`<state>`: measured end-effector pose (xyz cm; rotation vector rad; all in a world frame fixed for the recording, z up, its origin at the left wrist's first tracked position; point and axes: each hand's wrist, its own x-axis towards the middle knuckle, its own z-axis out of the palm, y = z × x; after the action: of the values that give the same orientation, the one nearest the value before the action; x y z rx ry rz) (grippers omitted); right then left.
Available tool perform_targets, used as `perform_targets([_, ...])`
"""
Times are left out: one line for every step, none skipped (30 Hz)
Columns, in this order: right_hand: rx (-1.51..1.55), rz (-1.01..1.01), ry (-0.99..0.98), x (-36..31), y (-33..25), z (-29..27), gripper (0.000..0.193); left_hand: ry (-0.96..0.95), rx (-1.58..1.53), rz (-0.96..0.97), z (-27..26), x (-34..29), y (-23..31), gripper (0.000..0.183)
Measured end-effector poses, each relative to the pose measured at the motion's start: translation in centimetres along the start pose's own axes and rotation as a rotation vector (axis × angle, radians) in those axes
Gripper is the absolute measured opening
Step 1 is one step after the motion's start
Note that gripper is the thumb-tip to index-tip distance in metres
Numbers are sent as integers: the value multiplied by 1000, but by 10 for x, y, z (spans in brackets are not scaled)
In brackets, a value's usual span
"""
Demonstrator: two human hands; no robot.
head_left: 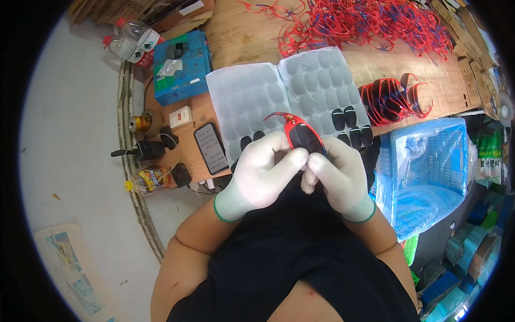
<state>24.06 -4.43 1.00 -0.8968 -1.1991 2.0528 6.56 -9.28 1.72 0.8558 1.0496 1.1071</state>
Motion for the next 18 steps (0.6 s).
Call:
perform_targets([95, 31, -29, 3, -1, 0, 16, -17, -83, 0, 1, 2, -1, 11])
perform_targets([125, 55, -29, 3, -1, -1, 16, -15, -128, -1, 3, 3, -3, 11])
perform_targets([156, 79, -29, 3, -1, -1, 15, -12, -172, -3, 4, 3, -5, 11])
perform_targets([189, 100, -26, 3, -1, -2, 15, -13, -213, -7, 5, 5, -6, 12])
perform_targets([170, 96, -37, 3, 0, -4, 15, -21, -194, 10, 5, 6, -6, 13])
perform_targets([151, 91, -46, 3, 1, -5, 16, -30, -174, 27, 4, 7, -5, 14])
perform_targets([131, 83, -42, 2, 1, -9, 16, -53, -158, 41, 4, 11, -4, 16])
perform_targets([55, 37, -45, 1, 3, -11, 15, 62, 141, 180, 1, 14, -9, 19])
perform_targets([-125, -39, -58, 2, 4, -11, 14, 104, 199, 150, -1, 14, -6, 29])
perform_targets([-316, -108, -56, 2, 3, -13, 14, 133, 247, 123, -2, 16, -5, 39])
perform_targets([-393, -125, -57, 3, -1, -13, 13, 178, 266, 144, 0, 18, -7, 42])
perform_targets([-416, -118, -71, 2, -8, -15, 14, 197, 236, 164, 1, 20, -10, 40])
perform_targets([-454, -210, -47, 3, -3, -21, 14, 167, 249, 164, 3, 22, -10, 37])
perform_targets([-488, -301, -31, 5, 5, -27, 13, 145, 268, 161, 3, 25, -9, 33])
perform_targets([-531, -366, -5, 5, 4, -34, 14, 121, 292, 168, 2, 29, -12, 29])
perform_targets([-623, -417, 4, 5, 5, -45, 13, 104, 319, 175, 0, 33, -16, 26])
perform_targets([-711, -468, 16, 7, 3, -59, 11, 96, 347, 184, -3, 36, -20, 22])
perform_targets([-799, -517, 26, 10, -2, -79, 10, 128, 329, 164, -5, 39, -24, 11])
